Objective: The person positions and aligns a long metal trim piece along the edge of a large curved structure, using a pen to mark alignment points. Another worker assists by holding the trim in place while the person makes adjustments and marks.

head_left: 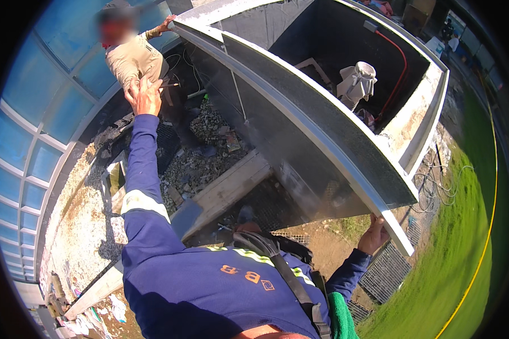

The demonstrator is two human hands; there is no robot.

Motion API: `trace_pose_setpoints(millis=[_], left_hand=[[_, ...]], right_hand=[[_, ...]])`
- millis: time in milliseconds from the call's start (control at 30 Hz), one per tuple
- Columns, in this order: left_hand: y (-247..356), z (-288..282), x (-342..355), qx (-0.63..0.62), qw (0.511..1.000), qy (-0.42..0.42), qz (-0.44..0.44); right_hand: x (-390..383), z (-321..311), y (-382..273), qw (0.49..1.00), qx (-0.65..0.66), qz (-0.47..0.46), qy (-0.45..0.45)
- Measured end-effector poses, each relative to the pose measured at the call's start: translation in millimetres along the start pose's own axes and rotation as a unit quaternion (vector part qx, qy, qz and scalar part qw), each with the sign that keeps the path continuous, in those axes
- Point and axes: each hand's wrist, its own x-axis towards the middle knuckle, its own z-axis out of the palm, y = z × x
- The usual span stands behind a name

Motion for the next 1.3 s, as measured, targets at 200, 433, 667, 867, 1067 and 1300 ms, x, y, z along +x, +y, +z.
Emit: trace_pose_setpoints(millis=[200,433,667,867,1067,1300], left_hand=[[8.3,-27.4,-6.5,0.020,0.991,-0.049,0.122],[189.4,-152.5,-47.1,-0.529,0.799,-0.157,0.242],[378.2,-288.2,-108.4,-0.696,0.614,-0.193,0.319],[426.2,-315.7,-123.8,-0.674,0.627,-0.206,0.332],[432.1,-318.3,-122.2,-0.640,0.659,-0.199,0.342],[437.1,-320.7,-126.4,-0.611,0.683,-0.203,0.345]], right_hand=[[-1.5,3.4,-3.5,0.997,-0.015,0.049,0.050],[-0.3,13.0,-11.0,0.996,0.053,0.063,0.023],[0.4,15.5,-15.5,0.998,0.053,0.044,0.001],[1.7,17.4,-20.0,0.996,0.069,0.064,0.001],[0.1,18.7,-20.6,0.995,0.077,0.064,-0.001],[-0.3,18.5,-20.1,0.994,0.089,0.067,-0.011]])
